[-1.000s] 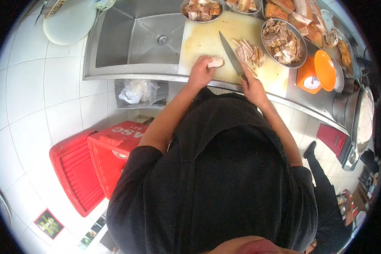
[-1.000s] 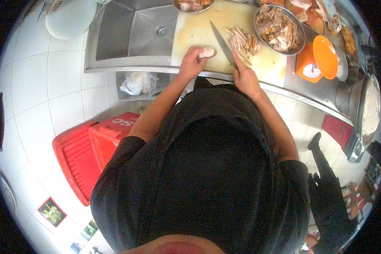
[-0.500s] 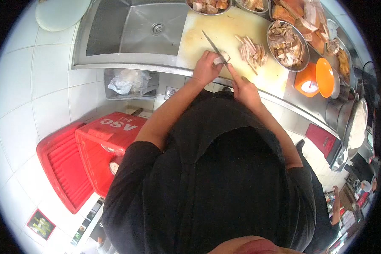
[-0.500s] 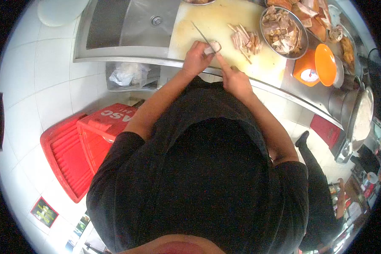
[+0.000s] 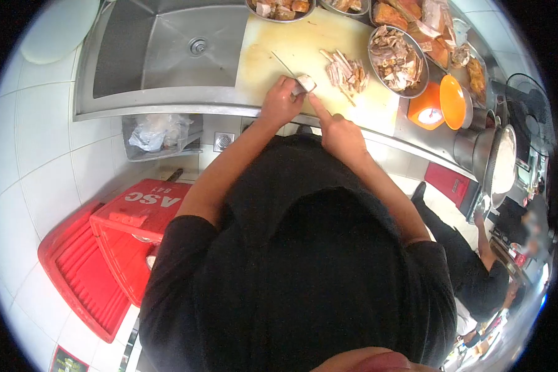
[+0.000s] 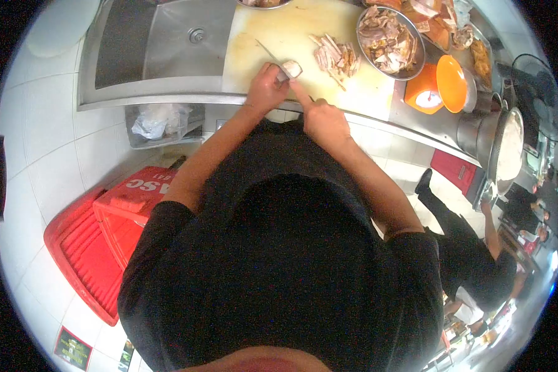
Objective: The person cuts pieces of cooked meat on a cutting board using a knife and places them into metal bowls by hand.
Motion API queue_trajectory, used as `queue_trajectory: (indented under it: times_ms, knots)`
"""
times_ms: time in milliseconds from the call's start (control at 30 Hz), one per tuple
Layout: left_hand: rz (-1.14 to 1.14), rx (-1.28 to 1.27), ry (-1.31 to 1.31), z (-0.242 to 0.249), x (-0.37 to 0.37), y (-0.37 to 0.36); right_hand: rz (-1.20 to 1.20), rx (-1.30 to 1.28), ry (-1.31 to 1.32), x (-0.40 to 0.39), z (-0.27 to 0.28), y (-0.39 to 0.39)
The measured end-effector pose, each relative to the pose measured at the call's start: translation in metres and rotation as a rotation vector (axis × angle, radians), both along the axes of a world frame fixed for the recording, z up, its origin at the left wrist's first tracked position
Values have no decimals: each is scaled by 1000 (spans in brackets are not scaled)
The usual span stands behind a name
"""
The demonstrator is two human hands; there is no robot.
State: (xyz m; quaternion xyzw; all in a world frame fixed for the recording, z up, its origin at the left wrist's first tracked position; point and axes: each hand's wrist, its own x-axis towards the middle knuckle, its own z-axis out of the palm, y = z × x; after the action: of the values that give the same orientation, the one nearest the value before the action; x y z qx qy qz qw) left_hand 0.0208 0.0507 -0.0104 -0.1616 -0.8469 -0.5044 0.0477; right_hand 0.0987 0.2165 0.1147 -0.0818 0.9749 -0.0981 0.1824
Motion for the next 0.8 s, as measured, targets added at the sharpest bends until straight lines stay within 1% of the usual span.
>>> queue_trajectory:
  times_ms: [200, 333, 400, 500, 533, 633, 700, 767, 800]
  knots:
    - [-28, 22, 14, 0, -1, -1, -20, 5, -90, -2, 28, -3]
    - [-10, 77, -36, -3, 0, 1, -32, -40, -79, 2, 23, 3]
    - [-21, 34, -46, -1, -1, 1, -36, -23, -77, -10, 19, -5]
    - [-43, 29, -47, 2, -1, -3, -61, -19, -178, -6, 42, -2]
    - [-48, 42, -47, 1, -2, -2, -49, -29, -157, -6, 42, 2]
    - [-21, 52, -65, -4, -1, 1, -53, -56, -125, 2, 25, 10]
    - [-26, 24, -30, -10, -3, 2, -93, -73, -122, -12, -7, 8]
    - [-22, 12, -15, -11, -5, 1, -120, -240, -17, -13, -46, 21]
    - [-18, 17, -22, -10, -5, 2, -133, -321, 41, -15, -47, 24]
